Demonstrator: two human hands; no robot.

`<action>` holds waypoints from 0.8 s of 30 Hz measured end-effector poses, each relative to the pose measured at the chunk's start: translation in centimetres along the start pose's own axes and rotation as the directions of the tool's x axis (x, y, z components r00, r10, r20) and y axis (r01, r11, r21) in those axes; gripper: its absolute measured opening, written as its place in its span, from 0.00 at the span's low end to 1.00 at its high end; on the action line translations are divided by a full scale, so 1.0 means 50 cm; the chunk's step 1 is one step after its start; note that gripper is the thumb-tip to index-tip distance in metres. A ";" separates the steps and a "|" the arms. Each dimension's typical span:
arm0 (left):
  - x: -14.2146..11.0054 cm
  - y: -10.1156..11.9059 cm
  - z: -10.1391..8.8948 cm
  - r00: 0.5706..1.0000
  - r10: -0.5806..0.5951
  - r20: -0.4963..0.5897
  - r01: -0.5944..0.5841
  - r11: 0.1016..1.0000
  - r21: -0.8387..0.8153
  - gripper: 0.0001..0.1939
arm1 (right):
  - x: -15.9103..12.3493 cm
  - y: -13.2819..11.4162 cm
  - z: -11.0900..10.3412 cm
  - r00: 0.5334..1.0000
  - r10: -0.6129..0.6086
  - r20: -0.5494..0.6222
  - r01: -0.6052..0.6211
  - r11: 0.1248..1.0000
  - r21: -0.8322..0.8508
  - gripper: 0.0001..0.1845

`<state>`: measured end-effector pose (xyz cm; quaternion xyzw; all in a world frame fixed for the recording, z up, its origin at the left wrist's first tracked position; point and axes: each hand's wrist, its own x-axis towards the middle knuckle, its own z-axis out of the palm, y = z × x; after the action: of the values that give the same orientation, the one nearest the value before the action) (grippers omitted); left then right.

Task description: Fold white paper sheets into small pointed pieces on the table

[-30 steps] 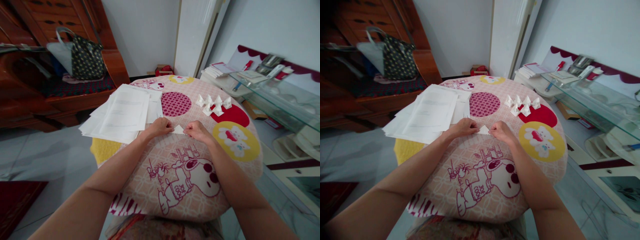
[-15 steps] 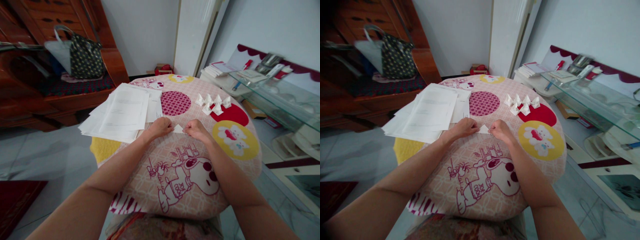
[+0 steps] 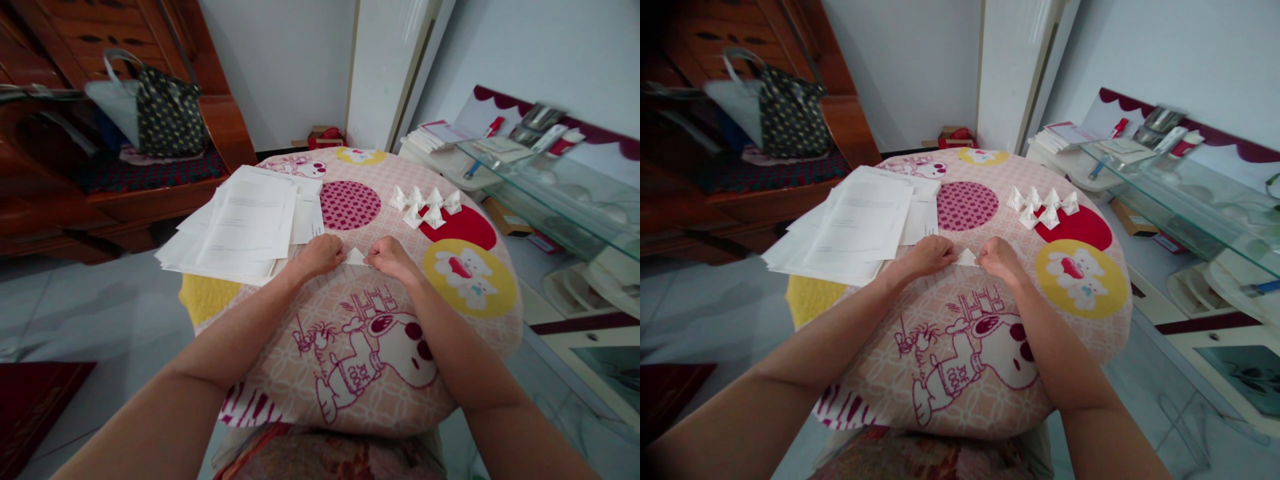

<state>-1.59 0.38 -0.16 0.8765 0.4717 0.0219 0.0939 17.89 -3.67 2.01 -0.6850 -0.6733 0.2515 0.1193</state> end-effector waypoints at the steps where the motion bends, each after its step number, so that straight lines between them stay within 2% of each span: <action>1: -0.001 -0.001 0.002 1.000 0.000 -0.011 0.000 1.000 -0.011 0.11 | 0.000 -0.001 0.000 1.000 0.005 -0.005 -0.005 1.000 0.002 0.11; 3: -0.002 -0.002 0.008 0.997 0.025 -0.073 -0.028 0.999 -0.045 0.08 | 0.000 -0.002 0.000 1.000 0.013 -0.016 -0.013 1.000 -0.004 0.09; 5: -0.005 -0.003 0.014 0.977 0.120 -0.174 -0.138 0.986 -0.098 0.06 | 0.003 -0.001 0.001 0.999 0.024 -0.022 -0.024 1.000 -0.008 0.08; 7: -0.007 -0.004 0.020 0.927 0.273 -0.259 -0.318 0.936 -0.152 0.12 | 0.007 0.001 0.001 0.999 0.039 -0.019 -0.039 0.999 0.002 0.07; 10: -0.007 -0.007 0.026 0.850 0.451 -0.271 -0.512 0.830 -0.222 0.19 | 0.014 0.007 0.004 0.999 0.052 -0.011 -0.051 0.998 0.019 0.06; 12: -0.004 -0.010 0.028 0.839 0.480 -0.255 -0.537 0.804 -0.254 0.20 | 0.016 0.010 0.006 0.999 0.053 -0.014 -0.052 0.999 0.012 0.06; 20: 0.009 -0.022 0.036 0.853 0.467 -0.233 -0.517 0.816 -0.257 0.21 | 0.012 0.002 0.019 0.996 -0.001 -0.085 -0.011 0.990 -0.140 0.11; 24: 0.007 -0.020 0.033 0.856 0.467 -0.221 -0.513 0.820 -0.255 0.21 | 0.009 0.002 0.020 0.995 -0.011 -0.097 -0.004 0.988 -0.153 0.09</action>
<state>-2.02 0.99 -1.98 0.9389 0.2265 0.1828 0.1839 17.48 -3.40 1.04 -0.7026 -0.6851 0.1650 0.0994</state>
